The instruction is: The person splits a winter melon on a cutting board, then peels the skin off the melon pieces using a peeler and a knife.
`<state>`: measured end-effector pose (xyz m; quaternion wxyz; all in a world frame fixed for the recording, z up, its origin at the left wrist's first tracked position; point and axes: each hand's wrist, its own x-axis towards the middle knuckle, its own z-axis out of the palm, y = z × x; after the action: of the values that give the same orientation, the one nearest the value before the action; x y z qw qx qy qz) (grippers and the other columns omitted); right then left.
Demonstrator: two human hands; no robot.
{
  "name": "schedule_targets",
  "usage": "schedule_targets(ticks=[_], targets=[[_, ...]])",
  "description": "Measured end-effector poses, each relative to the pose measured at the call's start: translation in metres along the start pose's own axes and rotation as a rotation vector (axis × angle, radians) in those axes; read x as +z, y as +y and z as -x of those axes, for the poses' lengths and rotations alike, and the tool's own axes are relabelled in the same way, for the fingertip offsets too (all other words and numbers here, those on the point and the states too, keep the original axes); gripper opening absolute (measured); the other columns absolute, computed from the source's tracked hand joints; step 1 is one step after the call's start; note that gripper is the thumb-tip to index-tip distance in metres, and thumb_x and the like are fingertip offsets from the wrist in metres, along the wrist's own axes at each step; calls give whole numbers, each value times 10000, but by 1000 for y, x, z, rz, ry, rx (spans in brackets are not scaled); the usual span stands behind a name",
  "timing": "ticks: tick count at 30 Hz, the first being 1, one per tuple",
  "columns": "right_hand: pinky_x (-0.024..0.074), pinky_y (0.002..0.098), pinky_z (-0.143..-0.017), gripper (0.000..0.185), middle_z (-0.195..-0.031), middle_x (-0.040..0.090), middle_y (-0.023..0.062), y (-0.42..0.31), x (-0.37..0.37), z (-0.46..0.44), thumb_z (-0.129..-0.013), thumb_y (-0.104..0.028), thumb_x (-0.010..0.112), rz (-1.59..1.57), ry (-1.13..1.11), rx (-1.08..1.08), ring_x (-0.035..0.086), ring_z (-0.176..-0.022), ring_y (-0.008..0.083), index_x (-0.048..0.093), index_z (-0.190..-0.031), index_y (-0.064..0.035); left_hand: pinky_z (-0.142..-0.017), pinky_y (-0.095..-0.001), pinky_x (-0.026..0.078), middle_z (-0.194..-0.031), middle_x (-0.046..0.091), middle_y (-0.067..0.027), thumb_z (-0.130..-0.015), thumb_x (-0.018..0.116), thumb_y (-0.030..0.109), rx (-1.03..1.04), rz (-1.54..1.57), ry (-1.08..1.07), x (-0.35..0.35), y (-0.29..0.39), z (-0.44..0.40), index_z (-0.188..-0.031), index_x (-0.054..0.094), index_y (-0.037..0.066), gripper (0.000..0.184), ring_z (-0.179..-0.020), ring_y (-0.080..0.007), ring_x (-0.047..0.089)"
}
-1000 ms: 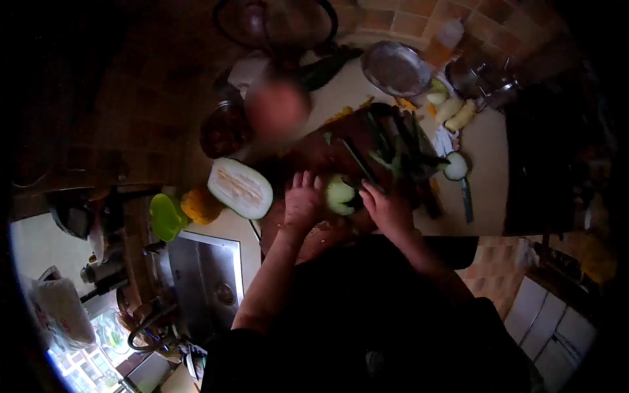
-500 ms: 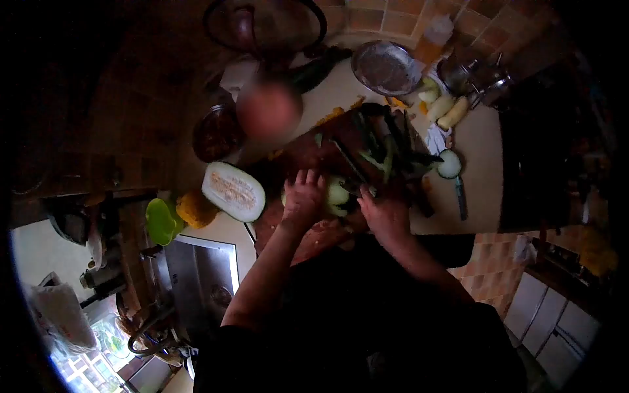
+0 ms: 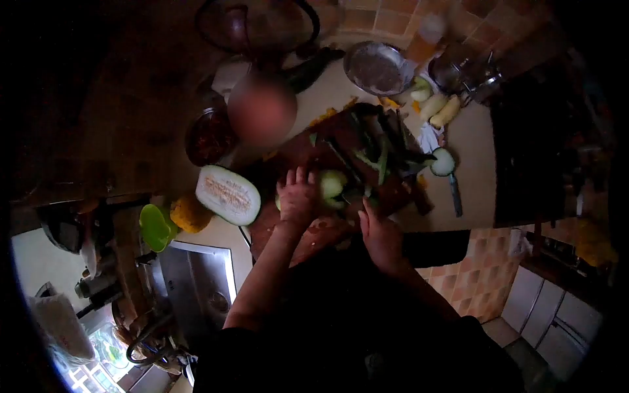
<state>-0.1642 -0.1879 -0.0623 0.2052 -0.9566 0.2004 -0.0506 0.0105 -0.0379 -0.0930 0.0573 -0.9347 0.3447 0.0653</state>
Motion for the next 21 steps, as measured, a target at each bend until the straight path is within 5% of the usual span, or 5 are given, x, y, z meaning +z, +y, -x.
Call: schedule_targets(ticks=[1,8,11,21], targets=[[527,459,-560,407,-769,708,150,-1,0,-9,-1028,-317,610,-26,28,-7,679,-630,357,588,-1404,-163,-998,-545,487,-1374,519,-141,-752,800,481,5,-15,6,2,1,0,-1386,520,123,779,-1308,-349,497],[563,448,-692,343,-985,739,170,-23,19,-37,-1017,-269,642,-157,118,1,709,-801,375,671,-1350,-189,-950,-540,519,-1392,506,-125,-752,796,392,-91,68,6,-10,7,3,-1442,494,204,776,-1297,-343,502],[519,492,-602,371,-770,696,167,-25,33,-26,-1031,-258,609,-148,237,-41,669,-663,389,634,-1384,-144,-959,-544,514,-1390,505,-102,-787,769,299,-118,85,-52,-17,10,6,-1447,504,245,714,-1277,-308,511],[543,478,-635,372,-848,719,173,-47,35,-8,-1033,-275,615,-89,214,124,689,-704,380,625,-1393,-179,-1001,-556,481,-1412,488,-98,-782,784,261,-101,75,-137,-22,10,5,-1444,484,253,727,-1300,-310,492]])
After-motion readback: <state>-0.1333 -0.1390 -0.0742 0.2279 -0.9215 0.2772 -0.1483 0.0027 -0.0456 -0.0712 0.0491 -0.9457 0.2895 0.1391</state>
